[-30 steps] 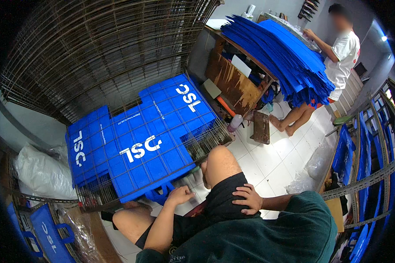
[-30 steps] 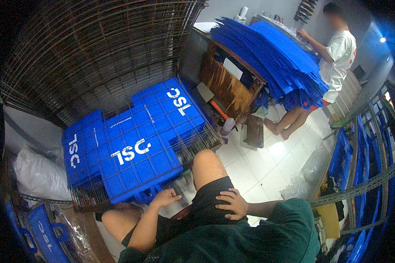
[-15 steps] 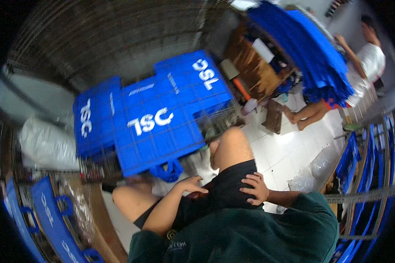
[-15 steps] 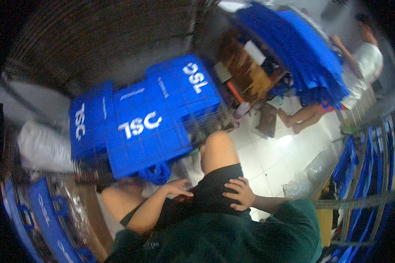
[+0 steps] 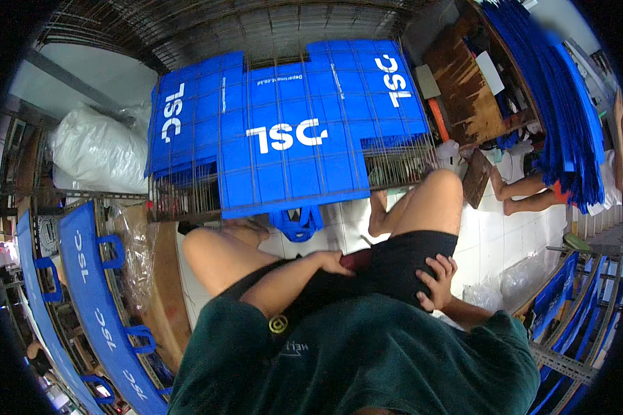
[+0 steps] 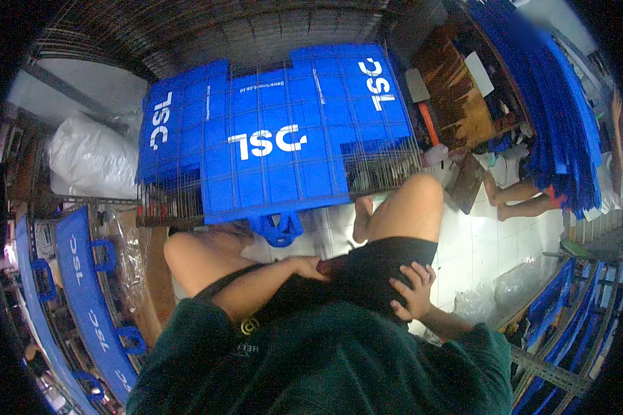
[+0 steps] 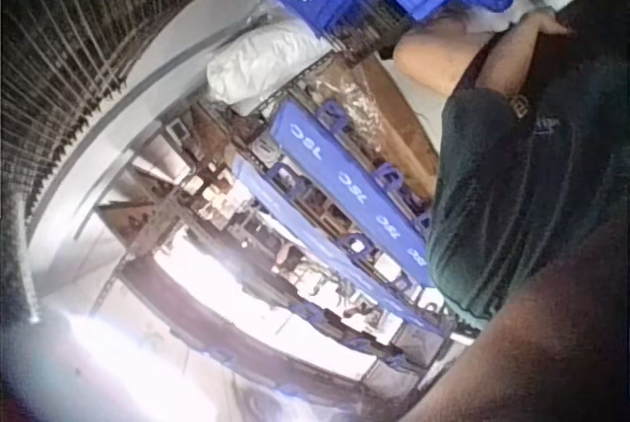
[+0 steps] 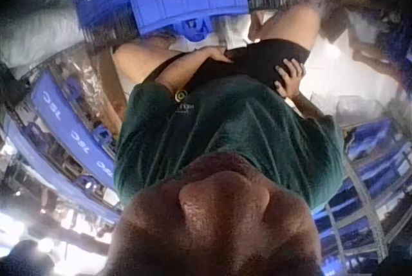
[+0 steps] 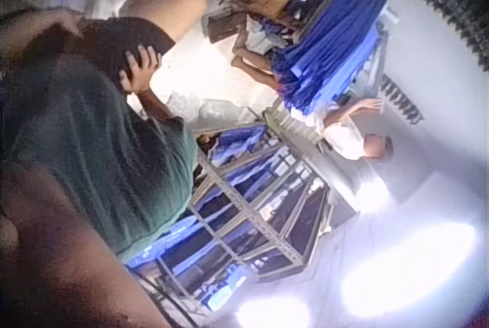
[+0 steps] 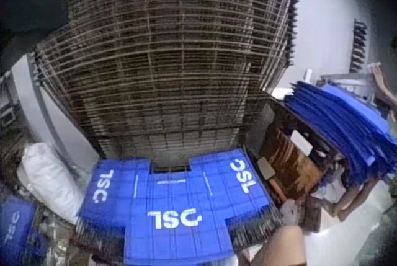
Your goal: The person sits on the floor and repeatedly folds blue tote bags with 'TSC' branding. They pick up a bag, fold it flat, and place it into a wire mesh crate. Another person is visible in the background working at a table.
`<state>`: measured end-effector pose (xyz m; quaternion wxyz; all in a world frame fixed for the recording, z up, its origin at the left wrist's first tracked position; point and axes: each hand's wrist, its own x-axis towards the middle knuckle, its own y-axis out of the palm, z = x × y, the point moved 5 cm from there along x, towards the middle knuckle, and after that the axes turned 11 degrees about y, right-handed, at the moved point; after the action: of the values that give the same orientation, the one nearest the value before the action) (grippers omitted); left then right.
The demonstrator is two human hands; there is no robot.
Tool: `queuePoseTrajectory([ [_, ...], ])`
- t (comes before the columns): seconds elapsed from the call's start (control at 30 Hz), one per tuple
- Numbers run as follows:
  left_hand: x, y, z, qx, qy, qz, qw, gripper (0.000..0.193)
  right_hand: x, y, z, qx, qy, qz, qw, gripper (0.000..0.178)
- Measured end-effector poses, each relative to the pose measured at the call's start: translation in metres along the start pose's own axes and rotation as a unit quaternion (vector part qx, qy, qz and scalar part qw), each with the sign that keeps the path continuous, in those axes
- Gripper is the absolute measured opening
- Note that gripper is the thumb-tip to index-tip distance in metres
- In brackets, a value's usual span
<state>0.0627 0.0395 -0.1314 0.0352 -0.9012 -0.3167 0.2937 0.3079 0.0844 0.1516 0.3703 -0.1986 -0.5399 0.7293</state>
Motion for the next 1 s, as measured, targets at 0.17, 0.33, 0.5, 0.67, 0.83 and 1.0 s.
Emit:
queuePoseTrajectory([
  [0.17, -0.058, -0.062, -0.093, -0.065, 0.027, 0.012, 0.997, 0.074, -0.021, 0.002, -0.004, 0.006, 0.028, -0.043, 0.999, 0.048],
  [0.33, -0.054, -0.043, -0.072, 0.019, -0.031, -0.025, 0.999, 0.092, -0.023, -0.009, 0.010, 0.020, -0.014, -0.008, 1.000, 0.048],
  [0.5, -0.065, -0.055, -0.084, 0.012, -0.019, -0.022, 0.999, 0.104, 0.001, -0.046, 0.003, 0.041, 0.017, -0.056, 0.997, 0.047],
  [0.67, -0.072, -0.067, -0.033, 0.042, -0.074, -0.095, 0.992, 0.110, 0.076, -0.165, -0.106, 0.093, 0.045, -0.377, 0.921, 0.030],
  [0.83, -0.078, -0.077, -0.060, 0.019, -0.097, -0.159, 0.982, 0.091, 0.075, -0.348, -0.259, 0.577, 0.163, -0.505, 0.621, 0.064],
  [1.0, -0.068, -0.081, -0.032, -0.042, -0.050, -0.247, 0.967, 0.073, 0.064, -0.436, -0.362, 0.751, 0.045, -0.533, 0.388, 0.109],
])
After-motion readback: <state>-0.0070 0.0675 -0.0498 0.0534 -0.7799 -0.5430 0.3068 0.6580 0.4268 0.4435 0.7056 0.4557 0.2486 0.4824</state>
